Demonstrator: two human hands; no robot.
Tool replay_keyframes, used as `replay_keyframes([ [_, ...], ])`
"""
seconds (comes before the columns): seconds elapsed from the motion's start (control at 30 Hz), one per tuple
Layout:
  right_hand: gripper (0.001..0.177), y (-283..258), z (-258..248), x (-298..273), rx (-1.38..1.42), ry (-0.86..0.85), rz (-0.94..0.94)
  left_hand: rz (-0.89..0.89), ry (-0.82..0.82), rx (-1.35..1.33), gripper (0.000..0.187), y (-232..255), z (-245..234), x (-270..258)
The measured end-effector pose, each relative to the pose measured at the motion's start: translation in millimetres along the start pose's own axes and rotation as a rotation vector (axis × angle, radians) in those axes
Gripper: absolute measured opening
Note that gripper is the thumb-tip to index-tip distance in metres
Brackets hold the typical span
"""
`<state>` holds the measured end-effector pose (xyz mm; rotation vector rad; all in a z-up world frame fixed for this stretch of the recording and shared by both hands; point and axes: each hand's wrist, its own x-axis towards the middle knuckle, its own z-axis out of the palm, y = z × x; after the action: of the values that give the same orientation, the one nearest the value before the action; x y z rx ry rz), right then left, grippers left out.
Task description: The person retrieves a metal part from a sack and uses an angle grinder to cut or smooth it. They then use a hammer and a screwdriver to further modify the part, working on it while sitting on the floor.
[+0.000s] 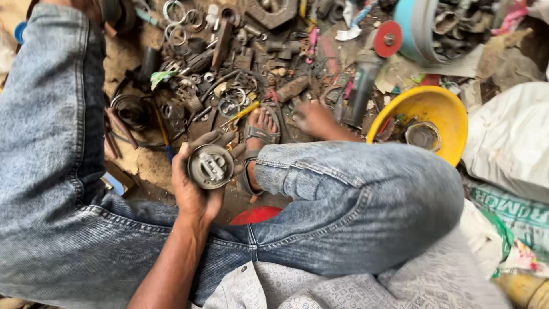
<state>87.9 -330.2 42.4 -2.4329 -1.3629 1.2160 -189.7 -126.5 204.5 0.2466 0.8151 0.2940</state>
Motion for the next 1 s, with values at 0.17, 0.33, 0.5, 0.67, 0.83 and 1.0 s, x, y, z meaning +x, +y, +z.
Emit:
replay_keyframes([
  [0.17, 0.028, 0.5, 44.1, 17.1, -0.032, -0.005, 0.001, 0.035, 0.029, -0.017, 0.06, -0.7, -2.4, 12.2],
  [0.33, 0.031, -5.0, 48.0, 13.9, -0.05, 0.056, -0.001, 0.15, 0.028, -0.057, 0.059, 1.6, 2.7, 11.6],
  [0.5, 0.034, -43.2, 55.4, 57.1, -0.174, 0.331, -0.283, 0.161, 0.036, -0.086, 0.06, 6.3, -3.4, 8.0],
  [0.67, 0.037, -72.8, 37.6, 85.3, -0.394, 0.306, -0.582, 0.098, -0.056, -0.144, 0.059, 0.3, 5.9, 7.6],
  [0.83, 0.035, -100.2, 12.0, 63.2, -0.122, 0.4, -0.539, 0.089, -0.08, -0.171, 0.058, 6.3, 8.6, -1.8],
  [1.0, 0.049, -105.6, -117.3, -14.7, 0.474, 0.191, -0.402, 0.111, -0.186, -0.214, 0.055, 2.1, 9.4, -7.9],
])
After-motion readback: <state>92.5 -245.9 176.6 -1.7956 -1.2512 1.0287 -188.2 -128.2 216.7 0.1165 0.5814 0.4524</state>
